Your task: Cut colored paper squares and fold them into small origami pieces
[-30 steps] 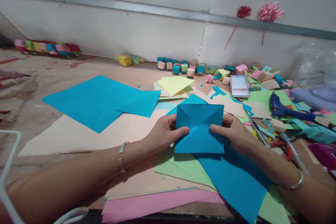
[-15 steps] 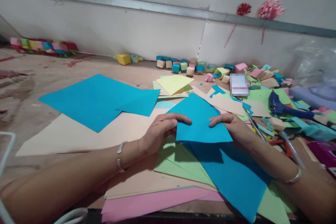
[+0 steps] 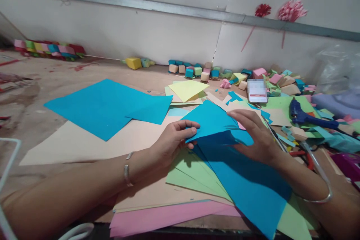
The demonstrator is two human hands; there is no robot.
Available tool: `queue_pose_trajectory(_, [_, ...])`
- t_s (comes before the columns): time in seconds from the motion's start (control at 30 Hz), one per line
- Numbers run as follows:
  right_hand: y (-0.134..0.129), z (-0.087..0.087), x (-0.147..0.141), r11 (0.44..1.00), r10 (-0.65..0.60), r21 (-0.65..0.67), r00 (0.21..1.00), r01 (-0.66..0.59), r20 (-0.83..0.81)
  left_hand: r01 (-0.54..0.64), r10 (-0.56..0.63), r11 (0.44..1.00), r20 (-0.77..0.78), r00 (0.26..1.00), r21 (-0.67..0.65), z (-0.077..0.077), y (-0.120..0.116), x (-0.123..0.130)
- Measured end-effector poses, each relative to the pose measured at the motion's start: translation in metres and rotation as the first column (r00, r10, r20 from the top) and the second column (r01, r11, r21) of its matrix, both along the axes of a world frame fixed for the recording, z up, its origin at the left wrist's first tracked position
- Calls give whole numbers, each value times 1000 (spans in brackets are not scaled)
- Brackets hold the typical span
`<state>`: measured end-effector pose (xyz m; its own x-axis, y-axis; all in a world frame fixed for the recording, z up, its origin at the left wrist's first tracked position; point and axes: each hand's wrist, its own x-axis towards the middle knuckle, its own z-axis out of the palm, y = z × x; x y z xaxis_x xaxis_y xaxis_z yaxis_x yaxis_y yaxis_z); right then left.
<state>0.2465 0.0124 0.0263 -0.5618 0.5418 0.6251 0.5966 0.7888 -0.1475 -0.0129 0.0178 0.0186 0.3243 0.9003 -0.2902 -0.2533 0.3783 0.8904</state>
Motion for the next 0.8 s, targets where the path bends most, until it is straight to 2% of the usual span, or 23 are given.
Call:
queue_pose_trajectory(0.1, [-2,4,-3,997,58,-43,993,-63,-102,47,-47,998,-26,999,30,-1,-2,0])
queue_pose_trajectory(0.13, [-2,5,-4,994,56,-81,989,-67,-140,53,-48,996,-58,997,76,-1,-2,0])
queue_pose_trajectory(0.2, [-3,6,-5,982,-5,-185,977,-35,-212,57,-16,967,-164,986,250,1,-2,-1])
queue_pose_trajectory(0.3, [-4,5,-6,943,-118,-332,957,24,-267,95,146,822,-368,918,561,5,-1,-4])
queue_pose_trajectory(0.37, [-5,4,-8,915,-160,-401,948,39,-274,135,246,742,-454,857,657,7,-1,-6])
queue_pose_trajectory(0.43, [-5,4,-10,894,-182,-447,943,41,-278,164,277,721,-496,823,673,7,0,-7])
queue_pose_trajectory(0.53, [-5,5,-12,866,-224,-497,930,54,-290,201,255,712,-515,818,673,6,1,-8])
queue_pose_trajectory(0.63, [-5,7,-14,834,-280,-544,920,91,-274,245,257,674,-532,807,697,4,2,-8])
queue_pose_trajectory(0.7, [-4,6,-14,814,-292,-572,923,101,-252,246,290,654,-538,792,715,2,2,-7])
queue_pose_trajectory(0.8, [-2,2,-12,777,-312,-620,923,112,-223,230,332,657,-548,768,718,-1,3,-6])
